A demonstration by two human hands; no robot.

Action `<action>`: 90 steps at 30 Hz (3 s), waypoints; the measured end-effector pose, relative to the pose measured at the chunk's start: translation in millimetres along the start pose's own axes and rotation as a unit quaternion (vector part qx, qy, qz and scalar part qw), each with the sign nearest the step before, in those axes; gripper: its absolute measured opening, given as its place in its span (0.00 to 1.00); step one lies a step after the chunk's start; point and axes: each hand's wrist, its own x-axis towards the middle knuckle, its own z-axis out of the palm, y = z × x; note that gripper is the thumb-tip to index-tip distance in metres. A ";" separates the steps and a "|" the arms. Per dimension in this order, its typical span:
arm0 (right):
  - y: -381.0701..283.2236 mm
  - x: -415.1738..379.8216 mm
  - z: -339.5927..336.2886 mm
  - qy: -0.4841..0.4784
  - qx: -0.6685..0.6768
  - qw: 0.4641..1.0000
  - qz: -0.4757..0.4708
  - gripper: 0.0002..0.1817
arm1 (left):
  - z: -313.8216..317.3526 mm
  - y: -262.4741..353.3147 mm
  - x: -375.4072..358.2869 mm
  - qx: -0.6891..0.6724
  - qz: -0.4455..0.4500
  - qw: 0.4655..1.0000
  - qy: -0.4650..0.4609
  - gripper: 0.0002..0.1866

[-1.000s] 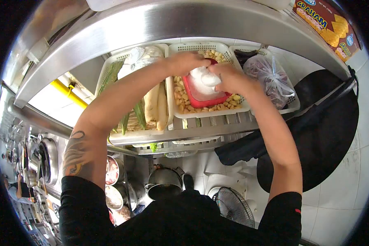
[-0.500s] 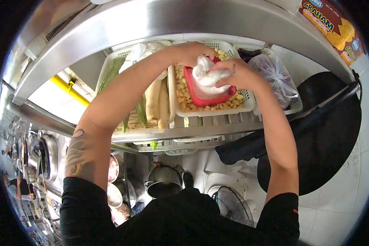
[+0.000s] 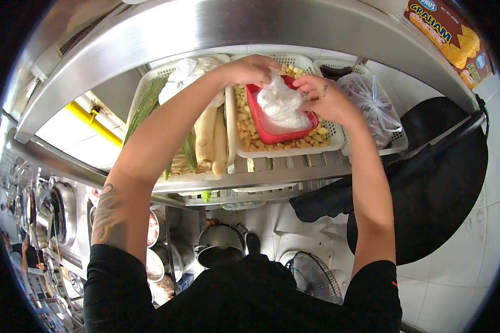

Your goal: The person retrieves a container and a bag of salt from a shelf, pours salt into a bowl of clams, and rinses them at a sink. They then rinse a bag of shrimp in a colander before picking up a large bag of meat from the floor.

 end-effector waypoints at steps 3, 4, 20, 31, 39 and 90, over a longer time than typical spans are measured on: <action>6.1 1.3 8.3 0.070 -0.118 0.991 -0.006 0.09 | 6.3 -10.4 7.9 0.045 0.004 0.998 0.037 0.19; 0.3 -0.4 11.7 0.092 -0.167 0.981 -0.034 0.09 | 8.5 -11.8 7.7 0.081 0.063 0.993 0.059 0.16; 18.4 20.6 22.8 0.154 0.077 0.984 0.041 0.08 | 20.7 22.7 -25.7 0.038 0.094 0.995 0.015 0.21; -20.0 -25.6 31.1 0.163 -0.257 0.941 -0.145 0.21 | 34.0 -4.6 -4.5 0.252 0.247 0.919 0.177 0.11; -12.3 -32.0 27.2 0.206 -0.219 0.948 -0.103 0.19 | 25.8 -20.2 18.7 0.280 0.156 0.921 0.223 0.11; 40.2 45.7 15.3 0.175 -0.109 0.977 -0.057 0.16 | 11.4 12.3 3.1 0.127 0.188 0.967 0.119 0.12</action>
